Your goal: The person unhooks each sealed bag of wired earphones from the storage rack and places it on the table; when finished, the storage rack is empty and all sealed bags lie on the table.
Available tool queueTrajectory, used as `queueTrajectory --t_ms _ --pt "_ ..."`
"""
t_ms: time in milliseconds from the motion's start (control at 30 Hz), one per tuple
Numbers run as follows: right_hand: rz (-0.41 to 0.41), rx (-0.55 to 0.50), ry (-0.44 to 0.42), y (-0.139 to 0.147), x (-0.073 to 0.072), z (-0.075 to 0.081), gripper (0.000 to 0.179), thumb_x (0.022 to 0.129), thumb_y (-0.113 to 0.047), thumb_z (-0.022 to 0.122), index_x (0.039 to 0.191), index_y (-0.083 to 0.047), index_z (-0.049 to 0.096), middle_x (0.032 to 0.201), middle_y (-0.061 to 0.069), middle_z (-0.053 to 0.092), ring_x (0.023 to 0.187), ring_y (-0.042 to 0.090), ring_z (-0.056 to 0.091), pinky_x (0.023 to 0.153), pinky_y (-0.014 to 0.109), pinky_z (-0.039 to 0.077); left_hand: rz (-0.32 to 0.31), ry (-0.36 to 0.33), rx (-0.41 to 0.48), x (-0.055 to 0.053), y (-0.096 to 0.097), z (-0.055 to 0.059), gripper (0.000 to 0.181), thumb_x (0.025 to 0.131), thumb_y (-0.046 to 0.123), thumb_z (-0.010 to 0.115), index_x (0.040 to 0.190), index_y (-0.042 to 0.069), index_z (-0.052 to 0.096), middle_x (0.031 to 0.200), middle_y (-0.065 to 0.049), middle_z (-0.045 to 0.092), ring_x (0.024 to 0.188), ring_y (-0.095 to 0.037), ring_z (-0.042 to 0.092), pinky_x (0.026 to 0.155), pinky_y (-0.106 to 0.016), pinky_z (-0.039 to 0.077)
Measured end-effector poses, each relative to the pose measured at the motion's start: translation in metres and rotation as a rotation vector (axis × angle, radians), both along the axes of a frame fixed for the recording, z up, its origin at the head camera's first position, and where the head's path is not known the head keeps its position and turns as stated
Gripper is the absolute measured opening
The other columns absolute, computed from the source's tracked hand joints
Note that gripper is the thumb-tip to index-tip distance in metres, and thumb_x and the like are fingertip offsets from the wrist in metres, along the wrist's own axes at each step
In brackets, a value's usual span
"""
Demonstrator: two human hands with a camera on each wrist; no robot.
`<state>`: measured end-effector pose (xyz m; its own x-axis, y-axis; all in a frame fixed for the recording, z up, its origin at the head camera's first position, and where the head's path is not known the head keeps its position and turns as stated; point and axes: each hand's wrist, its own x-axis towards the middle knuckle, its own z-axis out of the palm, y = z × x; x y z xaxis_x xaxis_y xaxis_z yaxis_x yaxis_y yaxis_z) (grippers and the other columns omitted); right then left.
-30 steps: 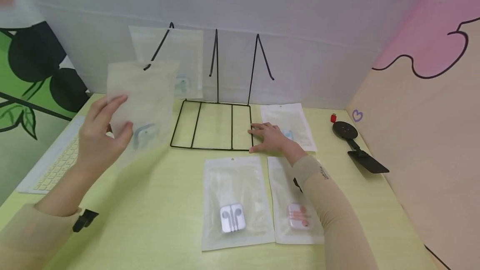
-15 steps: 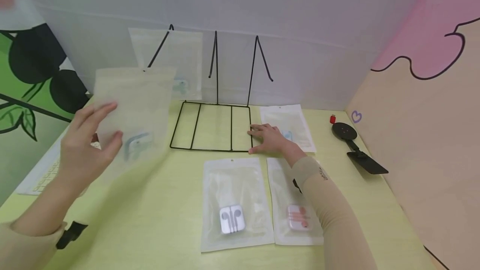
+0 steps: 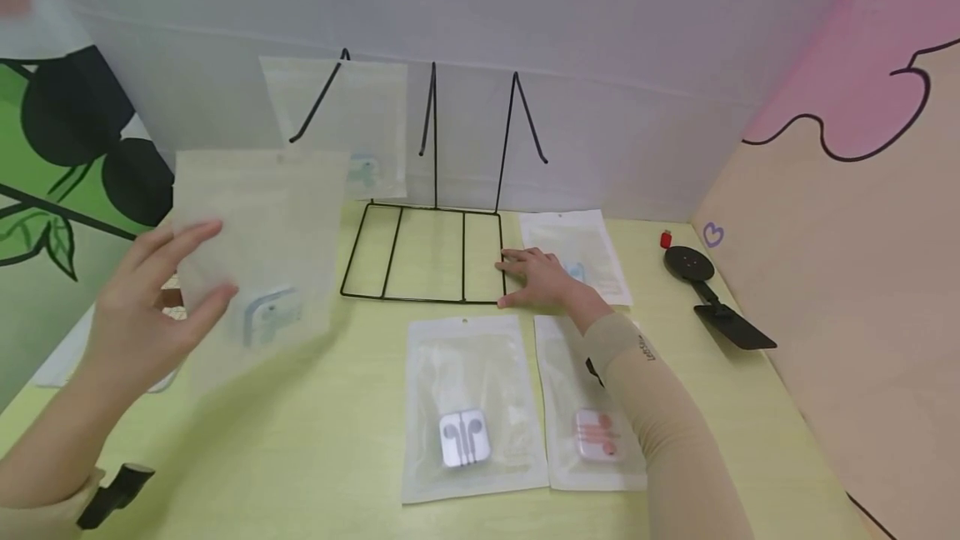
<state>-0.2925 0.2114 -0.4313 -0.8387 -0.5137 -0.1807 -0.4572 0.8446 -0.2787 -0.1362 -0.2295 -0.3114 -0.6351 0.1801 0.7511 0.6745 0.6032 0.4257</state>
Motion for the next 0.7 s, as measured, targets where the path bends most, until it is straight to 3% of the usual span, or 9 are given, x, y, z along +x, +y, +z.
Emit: queueTrajectory --t_ms 100,200,367,600,700 --pt "0.001 0.0 -0.001 0.0 0.0 0.0 0.079 0.08 -0.059 0.064 0.146 -0.023 0.038 0.156 0.001 0.022 0.141 0.032 0.02 0.109 0.057 0.017 -0.002 -0.043 0.0 0.005 -0.002 -0.001 0.072 0.064 -0.016 0.076 0.13 0.004 0.056 0.128 -0.012 0.055 0.112 0.001 0.046 0.066 0.0 0.041" --pt "0.0 -0.003 -0.003 0.001 0.001 0.0 0.08 0.08 -0.059 0.064 0.146 -0.023 0.038 0.156 0.001 0.022 0.141 0.032 0.019 0.109 0.058 0.016 0.006 -0.092 -0.001 0.01 -0.003 -0.001 0.08 0.057 -0.021 0.078 0.13 0.004 0.056 0.13 -0.002 0.053 0.112 0.003 0.045 0.065 0.0 0.042" --pt "0.003 -0.005 -0.006 0.001 0.002 0.001 0.079 0.08 -0.059 0.064 0.145 -0.023 0.038 0.156 0.002 0.022 0.141 0.033 0.019 0.109 0.058 0.016 0.004 -0.253 0.013 0.019 -0.004 -0.007 0.078 0.065 -0.015 0.078 0.134 0.012 0.054 0.131 0.016 0.046 0.104 0.005 0.044 0.063 -0.003 0.044" --pt "0.014 0.012 0.007 0.001 0.0 0.001 0.078 0.08 -0.06 0.063 0.145 -0.023 0.04 0.156 0.004 0.023 0.14 0.034 0.021 0.108 0.058 0.018 -0.083 -0.464 -0.009 0.02 -0.002 -0.025 0.072 0.075 -0.001 0.077 0.139 0.018 0.048 0.132 0.001 0.046 0.084 0.0 0.049 0.054 -0.014 0.047" --pt "0.014 0.009 0.009 0.001 0.0 0.0 0.079 0.08 -0.06 0.064 0.144 -0.023 0.04 0.156 0.004 0.024 0.14 0.033 0.022 0.108 0.058 0.018 -0.13 -0.529 -0.009 0.02 0.0 -0.032 0.07 0.078 0.003 0.076 0.139 0.019 0.046 0.133 -0.003 0.046 0.082 0.0 0.055 0.053 -0.018 0.049"
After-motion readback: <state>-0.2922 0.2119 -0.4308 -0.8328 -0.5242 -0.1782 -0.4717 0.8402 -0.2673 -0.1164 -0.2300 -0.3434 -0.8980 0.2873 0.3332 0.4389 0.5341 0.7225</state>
